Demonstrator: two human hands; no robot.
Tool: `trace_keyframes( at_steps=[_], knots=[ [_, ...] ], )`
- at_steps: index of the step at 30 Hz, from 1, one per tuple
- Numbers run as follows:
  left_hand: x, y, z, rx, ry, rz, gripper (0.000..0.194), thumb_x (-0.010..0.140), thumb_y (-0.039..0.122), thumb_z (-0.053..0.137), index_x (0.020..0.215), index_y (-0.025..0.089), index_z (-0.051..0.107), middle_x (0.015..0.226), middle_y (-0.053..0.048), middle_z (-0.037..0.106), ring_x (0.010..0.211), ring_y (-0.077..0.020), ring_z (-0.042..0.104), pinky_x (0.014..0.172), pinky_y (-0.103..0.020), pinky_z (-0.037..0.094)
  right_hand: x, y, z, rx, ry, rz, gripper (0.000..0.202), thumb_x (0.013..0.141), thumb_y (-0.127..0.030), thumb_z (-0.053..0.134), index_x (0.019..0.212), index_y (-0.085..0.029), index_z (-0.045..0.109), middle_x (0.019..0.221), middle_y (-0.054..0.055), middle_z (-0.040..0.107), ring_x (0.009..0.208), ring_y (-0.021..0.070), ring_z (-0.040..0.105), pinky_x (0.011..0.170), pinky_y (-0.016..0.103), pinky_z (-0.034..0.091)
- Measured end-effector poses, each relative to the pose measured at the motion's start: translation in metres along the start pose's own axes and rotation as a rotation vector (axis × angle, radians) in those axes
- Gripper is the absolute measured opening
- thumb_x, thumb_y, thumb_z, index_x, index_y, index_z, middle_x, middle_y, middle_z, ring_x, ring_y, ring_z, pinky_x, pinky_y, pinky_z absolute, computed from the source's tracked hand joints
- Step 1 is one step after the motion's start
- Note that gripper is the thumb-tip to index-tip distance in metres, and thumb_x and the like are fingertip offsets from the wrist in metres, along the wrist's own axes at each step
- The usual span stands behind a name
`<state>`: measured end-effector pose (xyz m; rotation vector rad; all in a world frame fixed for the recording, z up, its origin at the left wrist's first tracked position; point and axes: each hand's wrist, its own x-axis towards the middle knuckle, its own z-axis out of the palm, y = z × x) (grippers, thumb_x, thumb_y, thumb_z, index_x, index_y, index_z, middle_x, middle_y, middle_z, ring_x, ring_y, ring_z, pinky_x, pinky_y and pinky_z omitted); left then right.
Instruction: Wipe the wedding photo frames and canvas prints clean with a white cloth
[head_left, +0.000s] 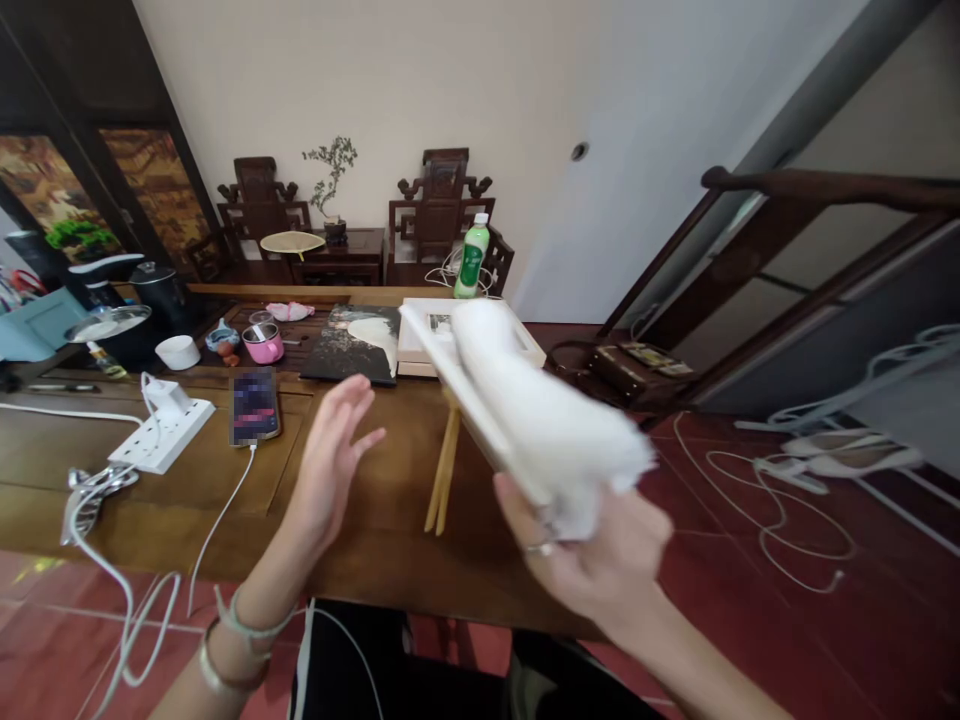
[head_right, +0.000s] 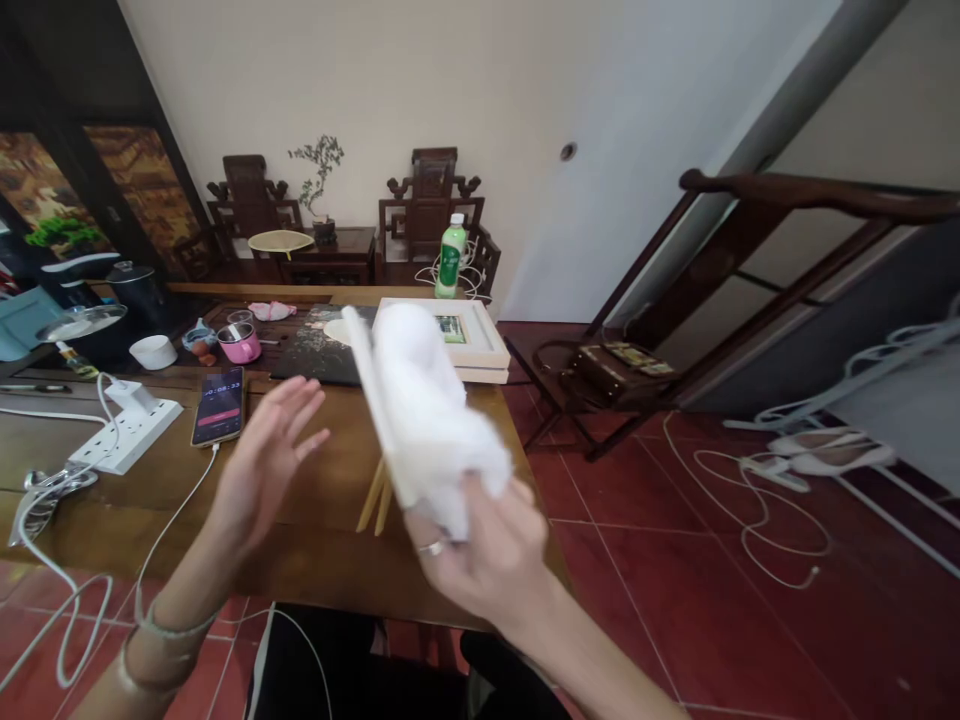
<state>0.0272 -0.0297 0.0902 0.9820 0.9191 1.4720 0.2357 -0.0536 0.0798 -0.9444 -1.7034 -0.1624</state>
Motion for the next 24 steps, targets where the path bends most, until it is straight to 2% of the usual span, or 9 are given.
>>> trace_keyframes(
  at_steps=[2,4,6,8,10,12,16,20,24],
  knots=[
    [0.004,-0.026,-0.006,0.05,0.05,-0.24,0.039,0.085,0.033,0.057,0.122,0.023,0.052,0.145,-0.012,0.042,0.137,-0.0274,0.035,0.103,-0.043,0.039,0.007,0.011,-0.009,-0.011,0.233,0.12,0.024,0.068,-0.023,0.074,0.055,-0.023,0.054,0.046,-0.007,0.046,0.043,0.0125,0.05,0.047,0.028,0.05],
    [0.003,-0.048,-0.01,0.049,0.079,-0.443,0.048,0.079,0.026,0.066,0.125,0.021,0.051,0.145,-0.014,0.042,0.134,-0.0277,0.039,0.104,-0.042,0.038,0.015,0.022,-0.013,0.101,0.428,0.383,0.017,0.066,-0.026,0.074,0.061,-0.023,0.058,0.057,-0.006,0.054,0.057,0.0166,0.059,0.063,0.035,0.055],
    [-0.003,-0.062,-0.01,-0.077,-0.015,-0.547,0.042,0.078,0.021,0.067,0.119,0.018,0.056,0.136,-0.014,0.053,0.128,-0.0262,0.048,0.103,-0.038,0.04,0.02,0.03,-0.011,0.327,0.562,0.653,0.01,0.065,-0.025,0.071,0.072,-0.024,0.064,0.077,-0.003,0.065,0.08,0.0233,0.065,0.084,0.046,0.054],
    [-0.012,-0.07,-0.007,-0.192,-0.083,-0.62,0.034,0.078,0.024,0.068,0.11,0.012,0.062,0.125,-0.016,0.062,0.115,-0.0264,0.058,0.097,-0.035,0.046,0.02,0.035,-0.005,0.532,0.627,0.827,0.014,0.062,-0.022,0.066,0.075,-0.028,0.064,0.089,-0.003,0.068,0.093,0.0265,0.064,0.097,0.051,0.047],
    [-0.022,-0.074,-0.001,-0.266,-0.05,-0.627,0.035,0.078,0.028,0.07,0.108,0.011,0.062,0.119,-0.017,0.065,0.105,-0.0266,0.064,0.089,-0.035,0.051,0.015,0.037,0.001,0.658,0.633,0.971,0.02,0.061,-0.02,0.064,0.078,-0.03,0.064,0.094,-0.004,0.069,0.099,0.0267,0.063,0.103,0.051,0.044],
    [-0.028,-0.076,0.004,-0.295,0.064,-0.534,0.037,0.079,0.029,0.07,0.11,0.012,0.061,0.119,-0.016,0.066,0.102,-0.0256,0.065,0.085,-0.033,0.053,0.009,0.038,0.004,0.744,0.6,1.077,0.023,0.061,-0.022,0.063,0.083,-0.029,0.064,0.095,-0.004,0.07,0.101,0.0262,0.063,0.102,0.05,0.044],
    [-0.022,-0.067,0.003,-0.268,0.251,-0.401,0.035,0.083,0.028,0.066,0.114,0.015,0.059,0.119,-0.011,0.067,0.104,-0.024,0.066,0.087,-0.03,0.054,-0.001,0.05,-0.002,0.833,0.393,1.104,0.016,0.073,-0.034,0.06,0.081,-0.021,0.066,0.085,0.005,0.071,0.098,0.0283,0.066,0.09,0.048,0.053],
    [-0.004,-0.046,-0.019,-0.137,0.305,-0.432,0.038,0.086,0.03,0.061,0.12,0.014,0.056,0.105,-0.011,0.073,0.09,-0.0252,0.071,0.079,-0.033,0.057,-0.009,0.075,-0.021,0.745,0.235,0.934,0.028,0.082,-0.045,0.051,0.069,-0.025,0.066,0.075,0.007,0.072,0.094,0.0295,0.067,0.083,0.047,0.056],
    [0.007,-0.029,-0.046,-0.003,0.325,-0.514,0.036,0.085,0.031,0.062,0.116,0.012,0.058,0.091,-0.011,0.075,0.078,-0.0254,0.073,0.07,-0.033,0.058,-0.019,0.093,-0.037,0.656,0.276,1.004,0.019,0.075,-0.044,0.061,0.075,-0.026,0.068,0.084,0.006,0.073,0.092,0.0311,0.067,0.08,0.05,0.056]
  ],
)
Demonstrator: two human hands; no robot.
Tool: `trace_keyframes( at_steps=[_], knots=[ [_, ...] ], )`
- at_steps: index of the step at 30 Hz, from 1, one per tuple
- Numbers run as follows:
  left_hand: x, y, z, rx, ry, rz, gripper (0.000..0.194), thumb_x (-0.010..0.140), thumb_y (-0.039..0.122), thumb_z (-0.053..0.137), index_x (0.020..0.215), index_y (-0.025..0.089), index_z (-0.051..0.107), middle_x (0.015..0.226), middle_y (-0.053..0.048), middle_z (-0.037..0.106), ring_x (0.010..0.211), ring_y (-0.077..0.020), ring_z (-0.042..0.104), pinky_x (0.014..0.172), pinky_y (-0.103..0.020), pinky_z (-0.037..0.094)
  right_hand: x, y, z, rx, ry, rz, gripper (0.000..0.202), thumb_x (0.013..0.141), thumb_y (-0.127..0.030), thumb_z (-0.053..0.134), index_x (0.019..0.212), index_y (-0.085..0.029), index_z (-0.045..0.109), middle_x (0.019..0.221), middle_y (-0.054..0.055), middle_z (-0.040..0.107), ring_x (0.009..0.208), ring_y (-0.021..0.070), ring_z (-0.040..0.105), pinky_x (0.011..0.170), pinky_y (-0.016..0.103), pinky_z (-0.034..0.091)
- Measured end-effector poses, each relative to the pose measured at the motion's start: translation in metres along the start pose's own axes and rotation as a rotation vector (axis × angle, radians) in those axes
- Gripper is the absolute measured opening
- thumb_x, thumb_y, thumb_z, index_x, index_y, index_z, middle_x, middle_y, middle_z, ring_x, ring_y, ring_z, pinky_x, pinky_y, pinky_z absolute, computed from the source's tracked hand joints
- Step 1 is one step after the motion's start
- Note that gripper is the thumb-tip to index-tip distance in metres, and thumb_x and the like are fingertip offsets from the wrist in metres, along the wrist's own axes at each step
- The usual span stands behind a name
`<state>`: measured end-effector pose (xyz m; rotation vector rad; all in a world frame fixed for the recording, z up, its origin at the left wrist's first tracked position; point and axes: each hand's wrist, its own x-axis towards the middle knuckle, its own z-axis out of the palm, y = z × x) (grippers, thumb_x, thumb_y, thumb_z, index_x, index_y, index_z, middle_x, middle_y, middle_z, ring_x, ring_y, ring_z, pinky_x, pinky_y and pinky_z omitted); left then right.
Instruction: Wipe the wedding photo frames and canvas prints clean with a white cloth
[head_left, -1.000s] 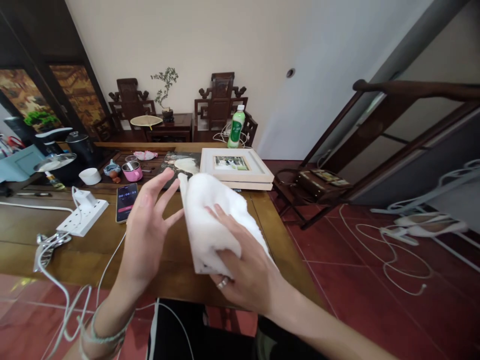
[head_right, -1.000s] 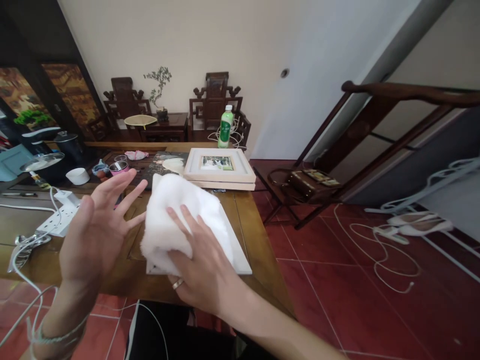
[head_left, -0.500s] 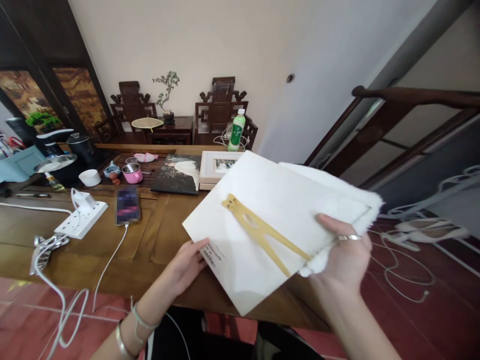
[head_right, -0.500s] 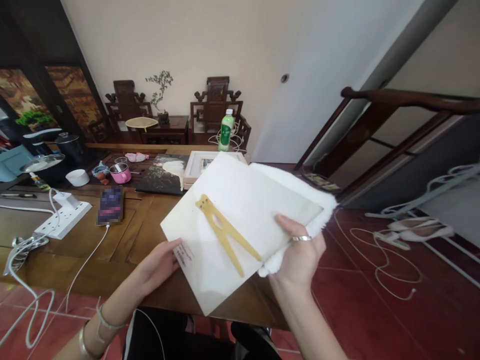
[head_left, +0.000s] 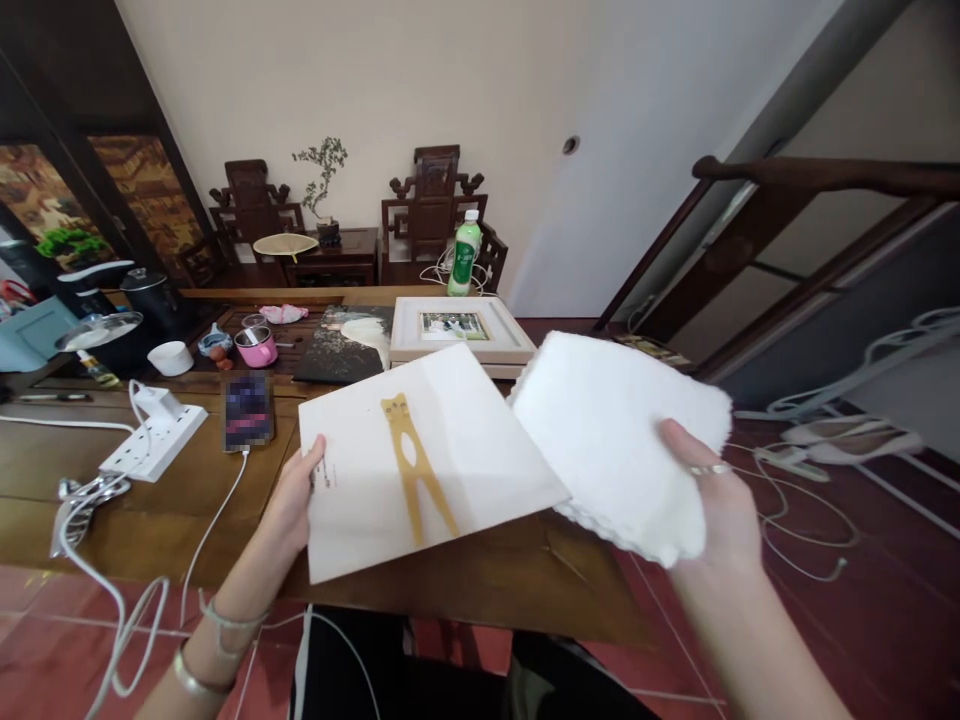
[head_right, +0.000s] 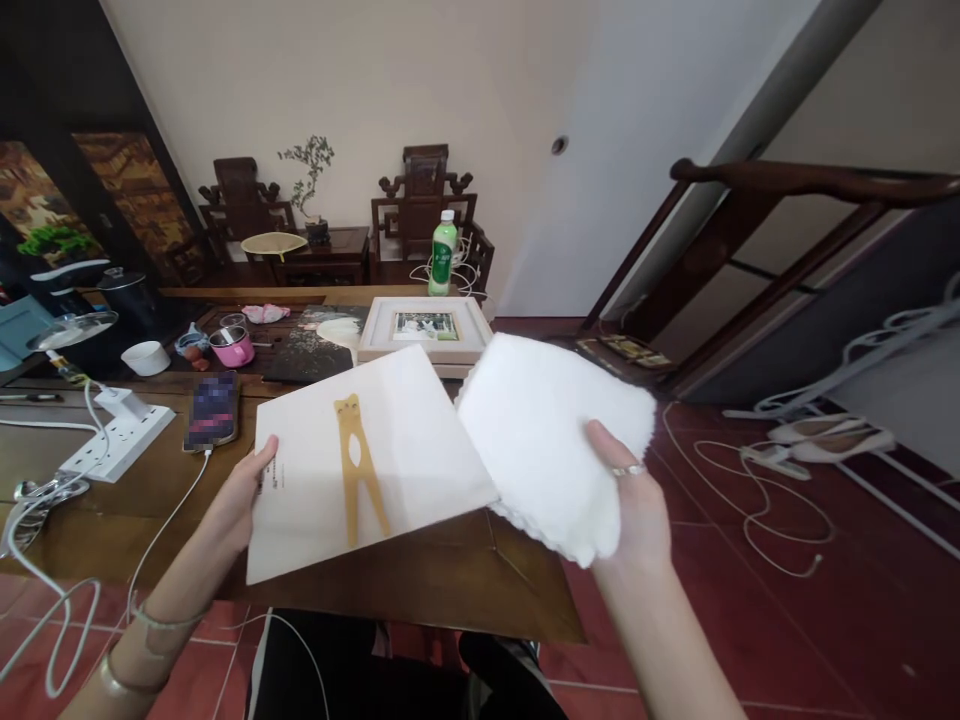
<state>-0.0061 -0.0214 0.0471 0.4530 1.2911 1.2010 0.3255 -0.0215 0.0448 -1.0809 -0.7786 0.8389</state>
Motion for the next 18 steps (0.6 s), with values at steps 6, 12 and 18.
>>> trace_keyframes(
  at_steps=[6,12,18],
  knots=[
    [0.009,0.004,-0.024,0.112,0.0,-0.014,0.037,0.084,0.032,0.063,0.114,0.012,0.06,0.081,-0.01,0.076,0.065,-0.0245,0.072,0.062,-0.033,0.058,-0.001,-0.019,-0.013,-0.308,0.05,-0.446,0.015,0.066,-0.033,0.073,0.078,-0.027,0.069,0.122,0.004,0.063,0.117,0.0337,0.054,0.102,0.055,0.039],
    [0.012,0.007,-0.021,0.135,-0.029,-0.029,0.033,0.084,0.03,0.063,0.112,0.011,0.061,0.077,-0.009,0.075,0.061,-0.0229,0.072,0.061,-0.031,0.057,-0.012,-0.043,-0.003,-0.425,0.001,-0.598,0.006,0.076,-0.031,0.067,0.081,-0.033,0.07,0.124,-0.003,0.061,0.121,0.0342,0.05,0.105,0.058,0.032],
    [0.018,0.007,-0.021,0.18,-0.084,0.006,0.035,0.081,0.031,0.067,0.109,0.011,0.063,0.077,-0.01,0.075,0.063,-0.0235,0.072,0.057,-0.03,0.056,-0.012,-0.046,-0.002,-0.519,0.067,-0.569,0.019,0.08,-0.039,0.064,0.063,-0.033,0.06,0.095,0.0,0.063,0.1,0.0338,0.059,0.094,0.06,0.041]
  ],
)
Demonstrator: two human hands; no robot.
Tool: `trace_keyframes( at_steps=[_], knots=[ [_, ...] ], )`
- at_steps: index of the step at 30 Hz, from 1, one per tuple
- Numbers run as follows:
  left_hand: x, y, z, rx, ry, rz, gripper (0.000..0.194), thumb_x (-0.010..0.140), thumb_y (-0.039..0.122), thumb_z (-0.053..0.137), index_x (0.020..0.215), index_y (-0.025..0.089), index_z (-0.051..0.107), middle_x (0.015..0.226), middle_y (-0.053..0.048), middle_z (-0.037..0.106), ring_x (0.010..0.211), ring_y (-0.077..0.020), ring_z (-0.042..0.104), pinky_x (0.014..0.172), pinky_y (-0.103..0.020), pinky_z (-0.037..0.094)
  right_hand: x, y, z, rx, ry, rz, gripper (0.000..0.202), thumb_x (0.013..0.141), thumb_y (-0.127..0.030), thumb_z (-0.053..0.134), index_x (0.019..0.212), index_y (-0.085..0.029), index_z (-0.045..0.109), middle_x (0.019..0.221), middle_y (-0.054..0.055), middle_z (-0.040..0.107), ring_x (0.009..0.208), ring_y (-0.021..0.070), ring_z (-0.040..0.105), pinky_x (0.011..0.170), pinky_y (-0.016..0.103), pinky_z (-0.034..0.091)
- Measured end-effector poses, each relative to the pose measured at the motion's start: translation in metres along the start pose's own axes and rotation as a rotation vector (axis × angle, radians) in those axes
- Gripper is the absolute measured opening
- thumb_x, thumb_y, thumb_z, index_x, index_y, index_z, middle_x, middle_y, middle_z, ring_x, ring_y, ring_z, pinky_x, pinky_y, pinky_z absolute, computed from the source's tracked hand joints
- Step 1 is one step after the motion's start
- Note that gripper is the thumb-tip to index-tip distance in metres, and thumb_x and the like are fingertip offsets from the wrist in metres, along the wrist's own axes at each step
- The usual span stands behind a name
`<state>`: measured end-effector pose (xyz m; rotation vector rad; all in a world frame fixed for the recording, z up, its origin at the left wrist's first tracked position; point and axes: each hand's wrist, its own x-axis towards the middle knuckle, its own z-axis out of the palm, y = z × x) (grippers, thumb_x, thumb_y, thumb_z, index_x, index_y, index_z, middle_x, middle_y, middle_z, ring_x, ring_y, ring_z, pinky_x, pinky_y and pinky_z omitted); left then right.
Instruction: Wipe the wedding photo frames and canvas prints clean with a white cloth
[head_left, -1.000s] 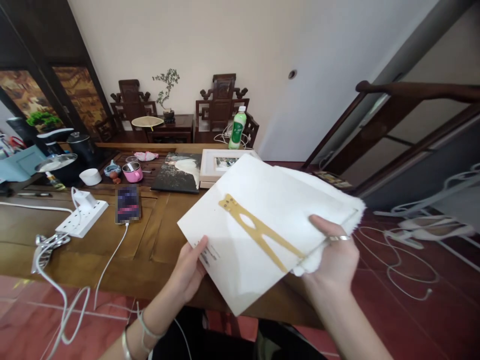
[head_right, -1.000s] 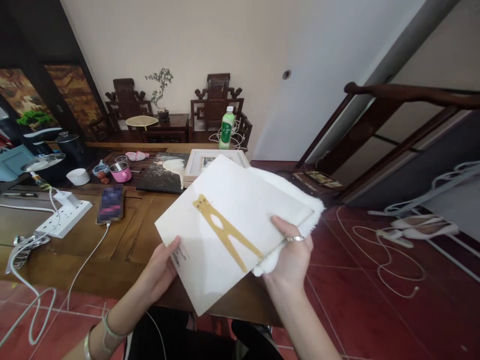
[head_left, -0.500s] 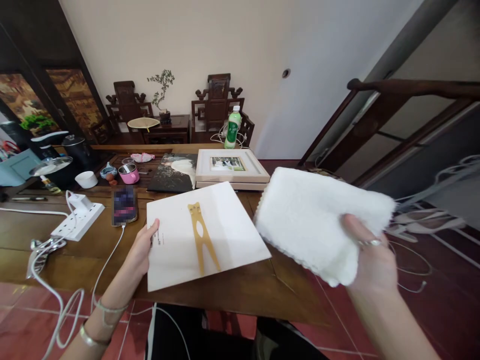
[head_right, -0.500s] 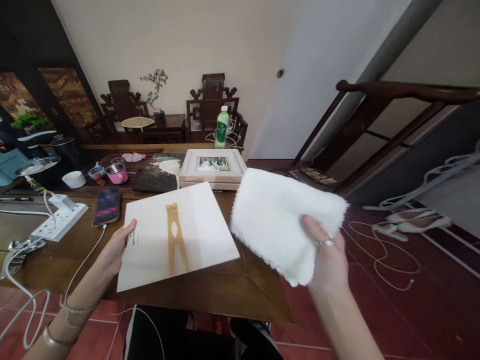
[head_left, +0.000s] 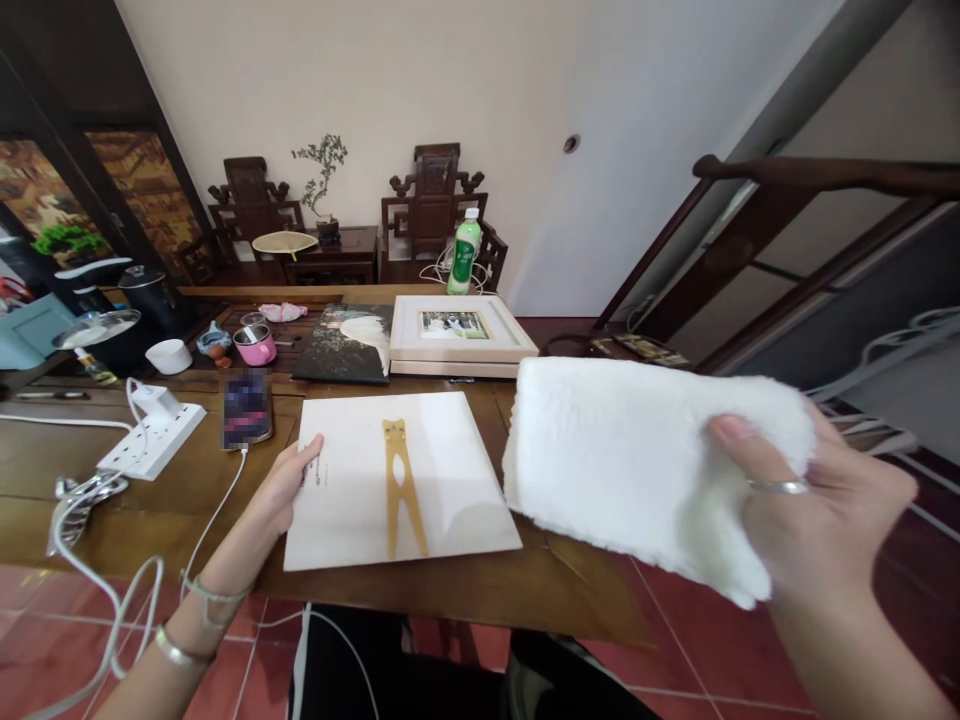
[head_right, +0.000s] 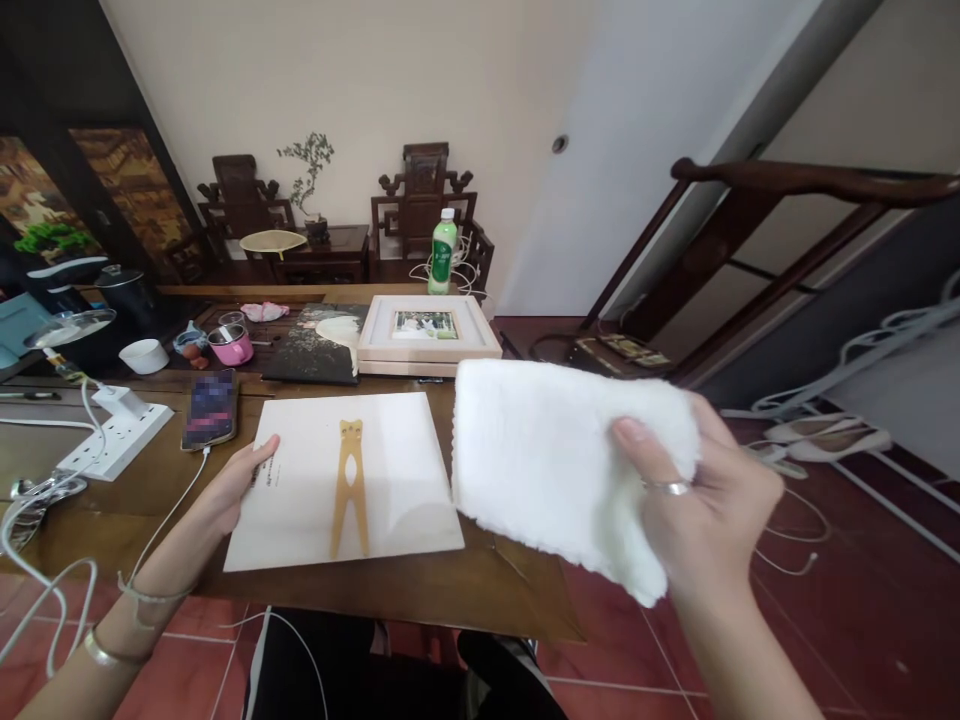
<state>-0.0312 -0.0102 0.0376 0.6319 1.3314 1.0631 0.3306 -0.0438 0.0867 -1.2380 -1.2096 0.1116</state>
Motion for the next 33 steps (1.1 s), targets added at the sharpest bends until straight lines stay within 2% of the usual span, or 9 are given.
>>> trace_keyframes(
  at_steps=[2,4,7,11,15,18,21,26,33],
  knots=[
    [0.003,-0.001,-0.001,0.014,-0.016,-0.002,0.034,0.079,0.032,0.069,0.106,0.011,0.064,0.077,-0.01,0.075,0.062,-0.0232,0.071,0.059,-0.03,0.056,0.007,0.003,0.001,-0.096,-0.017,-0.087,0.023,0.081,-0.04,0.063,0.061,-0.03,0.056,0.089,0.003,0.06,0.088,0.0309,0.06,0.084,0.056,0.046],
    [0.008,-0.001,-0.002,0.025,-0.025,-0.018,0.033,0.077,0.033,0.071,0.102,0.011,0.065,0.075,-0.01,0.075,0.061,-0.0231,0.071,0.059,-0.031,0.056,0.013,0.007,0.004,-0.186,-0.057,-0.302,0.023,0.077,-0.039,0.069,0.062,-0.028,0.056,0.089,0.005,0.058,0.082,0.0277,0.059,0.074,0.05,0.049],
    [0.015,-0.001,-0.001,0.053,-0.021,-0.029,0.03,0.075,0.032,0.073,0.095,0.012,0.065,0.07,-0.009,0.074,0.06,-0.0231,0.07,0.058,-0.031,0.056,0.01,0.011,0.014,-0.259,-0.238,-0.605,0.018,0.075,-0.031,0.07,0.067,-0.025,0.056,0.098,0.008,0.056,0.088,0.0272,0.055,0.068,0.043,0.049],
    [0.021,0.001,0.001,0.188,-0.004,0.036,0.029,0.069,0.031,0.077,0.089,0.013,0.065,0.073,-0.009,0.074,0.061,-0.0211,0.069,0.057,-0.028,0.054,-0.026,0.017,0.043,-0.29,-0.589,-0.676,0.013,0.088,-0.019,0.052,0.081,-0.025,0.061,0.094,0.004,0.061,0.079,0.0212,0.055,0.063,0.036,0.049],
    [0.025,0.008,0.0,0.502,0.034,0.209,0.045,0.058,0.037,0.083,0.093,0.013,0.066,0.093,-0.012,0.074,0.08,-0.0262,0.069,0.066,-0.031,0.053,-0.067,0.024,0.068,-0.279,-0.839,-0.824,0.028,0.088,-0.01,0.045,0.07,-0.022,0.061,0.084,0.006,0.063,0.075,0.0206,0.053,0.063,0.036,0.048],
    [0.03,0.012,-0.002,0.803,0.175,0.398,0.05,0.054,0.046,0.082,0.088,0.014,0.066,0.092,-0.013,0.072,0.087,-0.0315,0.066,0.072,-0.034,0.049,-0.08,0.025,0.074,-0.324,-0.932,-0.77,0.023,0.076,-0.003,0.049,0.075,-0.019,0.065,0.108,0.013,0.061,0.106,0.0289,0.051,0.085,0.05,0.046],
    [0.032,0.012,-0.002,1.014,0.253,0.486,0.045,0.06,0.052,0.076,0.082,0.016,0.063,0.083,-0.013,0.07,0.082,-0.0323,0.064,0.071,-0.036,0.046,-0.082,0.022,0.072,-0.356,-1.028,-0.69,0.033,0.063,0.0,0.049,0.084,-0.018,0.068,0.144,0.014,0.041,0.137,0.0355,0.023,0.104,0.066,0.021],
    [0.026,0.008,0.002,1.225,0.268,0.553,0.035,0.073,0.053,0.064,0.072,0.018,0.057,0.074,-0.012,0.064,0.076,-0.0294,0.061,0.07,-0.037,0.044,-0.081,0.021,0.072,-0.346,-1.107,-0.655,0.038,0.062,-0.002,0.051,0.093,-0.018,0.069,0.149,0.014,0.035,0.142,0.0328,0.012,0.108,0.065,0.011],
    [0.026,-0.001,0.0,1.35,0.278,0.587,0.045,0.082,0.052,0.053,0.096,0.01,0.059,0.09,-0.015,0.059,0.095,-0.032,0.056,0.085,-0.041,0.044,-0.075,0.028,0.075,-0.365,-1.126,-0.674,0.038,0.062,-0.002,0.052,0.092,-0.018,0.07,0.149,0.014,0.036,0.141,0.0341,0.016,0.109,0.062,0.017]
  ],
)
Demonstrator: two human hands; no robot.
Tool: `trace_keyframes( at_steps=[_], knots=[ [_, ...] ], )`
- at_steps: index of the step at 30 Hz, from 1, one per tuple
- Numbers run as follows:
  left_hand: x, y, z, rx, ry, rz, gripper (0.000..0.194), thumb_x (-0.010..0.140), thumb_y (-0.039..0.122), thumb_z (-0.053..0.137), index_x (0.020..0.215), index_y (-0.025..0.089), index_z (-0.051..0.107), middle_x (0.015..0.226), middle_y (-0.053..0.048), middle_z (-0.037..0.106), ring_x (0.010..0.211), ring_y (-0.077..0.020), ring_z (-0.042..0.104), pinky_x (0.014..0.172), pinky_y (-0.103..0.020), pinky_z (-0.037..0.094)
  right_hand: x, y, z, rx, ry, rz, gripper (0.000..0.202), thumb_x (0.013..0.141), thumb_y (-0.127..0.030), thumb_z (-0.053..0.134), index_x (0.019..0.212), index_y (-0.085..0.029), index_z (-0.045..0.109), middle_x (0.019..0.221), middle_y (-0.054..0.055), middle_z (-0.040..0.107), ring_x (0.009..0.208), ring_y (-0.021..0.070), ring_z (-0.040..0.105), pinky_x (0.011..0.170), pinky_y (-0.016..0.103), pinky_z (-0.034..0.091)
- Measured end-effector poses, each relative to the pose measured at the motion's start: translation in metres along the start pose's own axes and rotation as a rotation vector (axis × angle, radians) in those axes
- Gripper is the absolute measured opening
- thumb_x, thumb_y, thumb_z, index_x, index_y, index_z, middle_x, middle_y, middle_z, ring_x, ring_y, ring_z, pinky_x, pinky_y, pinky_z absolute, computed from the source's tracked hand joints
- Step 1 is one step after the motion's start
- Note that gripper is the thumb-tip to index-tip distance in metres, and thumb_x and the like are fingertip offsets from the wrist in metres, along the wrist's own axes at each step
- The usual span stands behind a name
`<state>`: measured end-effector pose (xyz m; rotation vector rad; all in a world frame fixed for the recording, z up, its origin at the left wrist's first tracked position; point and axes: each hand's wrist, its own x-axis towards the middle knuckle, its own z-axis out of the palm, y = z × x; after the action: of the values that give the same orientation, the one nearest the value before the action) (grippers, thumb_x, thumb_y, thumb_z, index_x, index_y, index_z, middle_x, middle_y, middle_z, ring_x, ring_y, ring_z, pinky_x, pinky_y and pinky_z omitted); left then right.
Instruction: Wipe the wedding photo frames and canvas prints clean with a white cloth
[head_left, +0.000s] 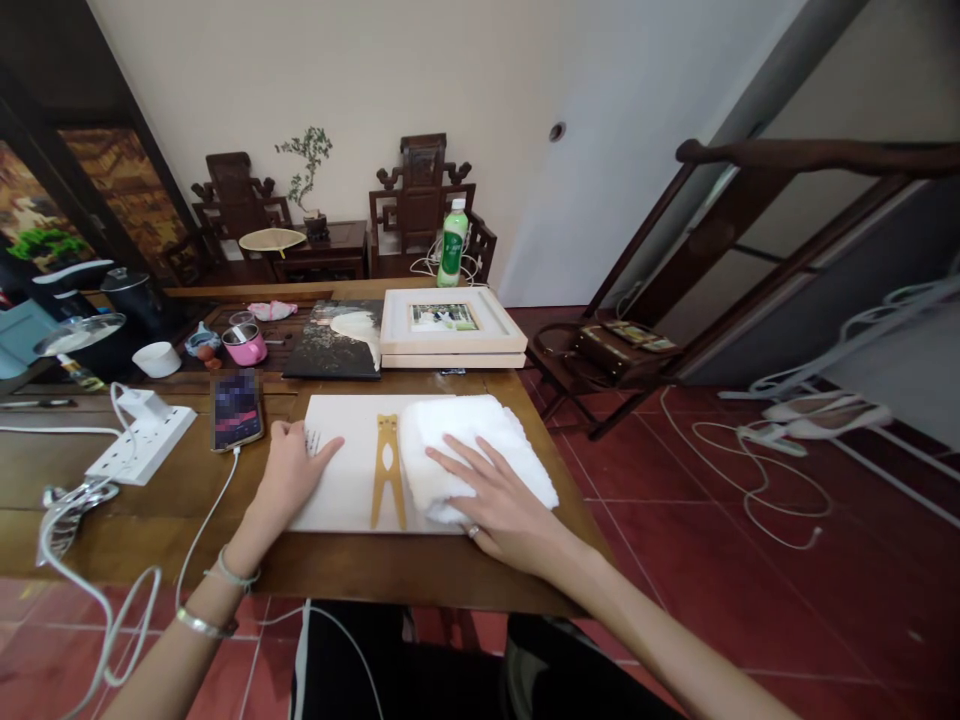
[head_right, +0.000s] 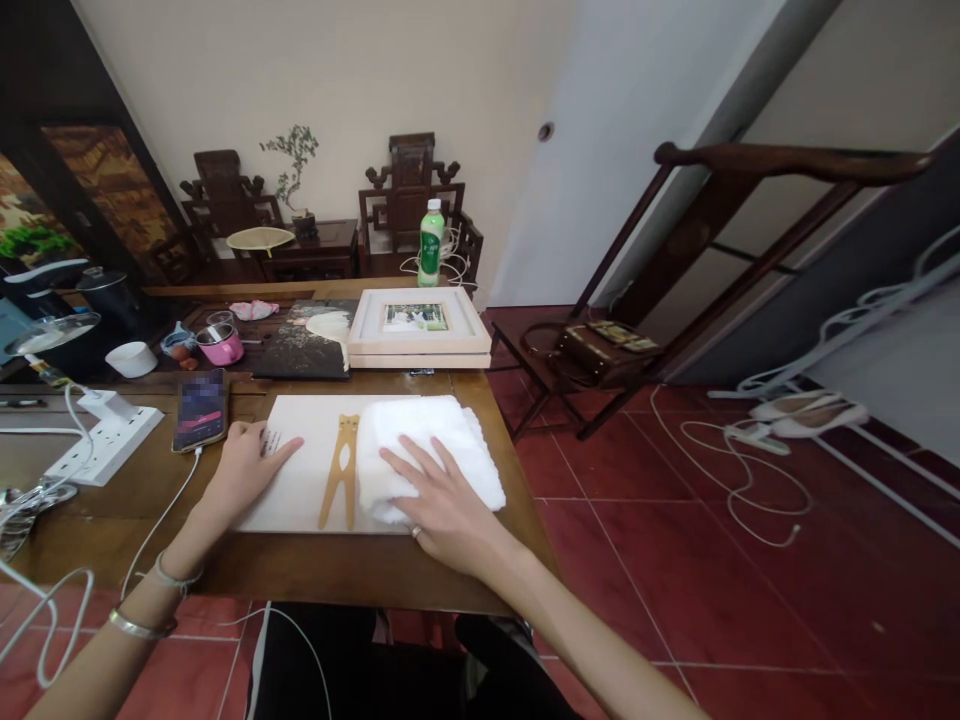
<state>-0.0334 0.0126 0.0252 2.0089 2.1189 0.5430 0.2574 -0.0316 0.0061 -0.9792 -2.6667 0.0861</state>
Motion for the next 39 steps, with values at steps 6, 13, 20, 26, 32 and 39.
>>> trace_keyframes(
  at_steps=[6,13,20,26,32,39],
  knots=[
    [-0.004,0.003,0.003,0.021,0.035,0.039,0.057,0.076,0.049,0.062,0.115,0.008,0.055,0.099,-0.016,0.06,0.097,-0.033,0.056,0.09,-0.042,0.043,0.001,0.01,0.002,0.001,0.049,0.011,0.036,0.063,-0.002,0.049,0.088,-0.017,0.07,0.146,0.015,0.04,0.141,0.034,0.019,0.107,0.064,0.02],
    [-0.007,-0.017,0.028,-0.048,0.114,0.335,0.04,0.087,0.036,0.051,0.121,0.015,0.055,0.133,-0.017,0.049,0.127,-0.0333,0.042,0.106,-0.049,0.035,-0.004,0.007,0.004,-0.02,0.073,-0.008,0.036,0.062,-0.003,0.048,0.087,-0.017,0.069,0.147,0.014,0.04,0.141,0.0331,0.017,0.107,0.063,0.021],
    [0.001,-0.026,0.035,-0.09,-0.172,0.483,0.055,0.096,0.041,0.034,0.144,0.013,0.031,0.155,-0.015,0.023,0.145,-0.0277,0.012,0.116,-0.052,0.015,0.003,0.023,-0.001,-0.035,0.015,0.007,0.039,0.065,-0.004,0.052,0.098,-0.019,0.067,0.144,0.013,0.044,0.138,0.0337,0.026,0.107,0.06,0.026],
    [0.002,-0.022,0.029,-0.098,-0.2,0.495,0.057,0.096,0.041,0.035,0.145,0.013,0.031,0.155,-0.014,0.024,0.145,-0.0249,0.014,0.117,-0.048,0.013,0.039,0.051,-0.001,0.021,-0.004,0.066,0.04,0.07,-0.004,0.049,0.105,-0.016,0.064,0.148,0.015,0.036,0.141,0.0334,0.017,0.107,0.063,0.021],
    [0.003,-0.023,0.033,-0.135,-0.141,0.445,0.054,0.097,0.036,0.03,0.144,0.01,0.032,0.154,-0.015,0.026,0.144,-0.0231,0.018,0.118,-0.046,0.016,0.051,0.059,0.003,-0.03,0.013,0.064,0.041,0.074,-0.003,0.046,0.109,-0.016,0.062,0.141,0.015,0.047,0.139,0.0314,0.025,0.107,0.061,0.024],
    [0.004,-0.026,0.039,-0.175,-0.083,0.434,0.051,0.096,0.03,0.028,0.142,0.008,0.034,0.153,-0.016,0.029,0.143,-0.0227,0.021,0.118,-0.044,0.018,0.026,0.03,-0.011,0.043,-0.077,0.03,0.043,0.066,-0.001,0.046,0.102,-0.016,0.065,0.145,0.013,0.042,0.14,0.0311,0.022,0.109,0.063,0.018]
  ],
)
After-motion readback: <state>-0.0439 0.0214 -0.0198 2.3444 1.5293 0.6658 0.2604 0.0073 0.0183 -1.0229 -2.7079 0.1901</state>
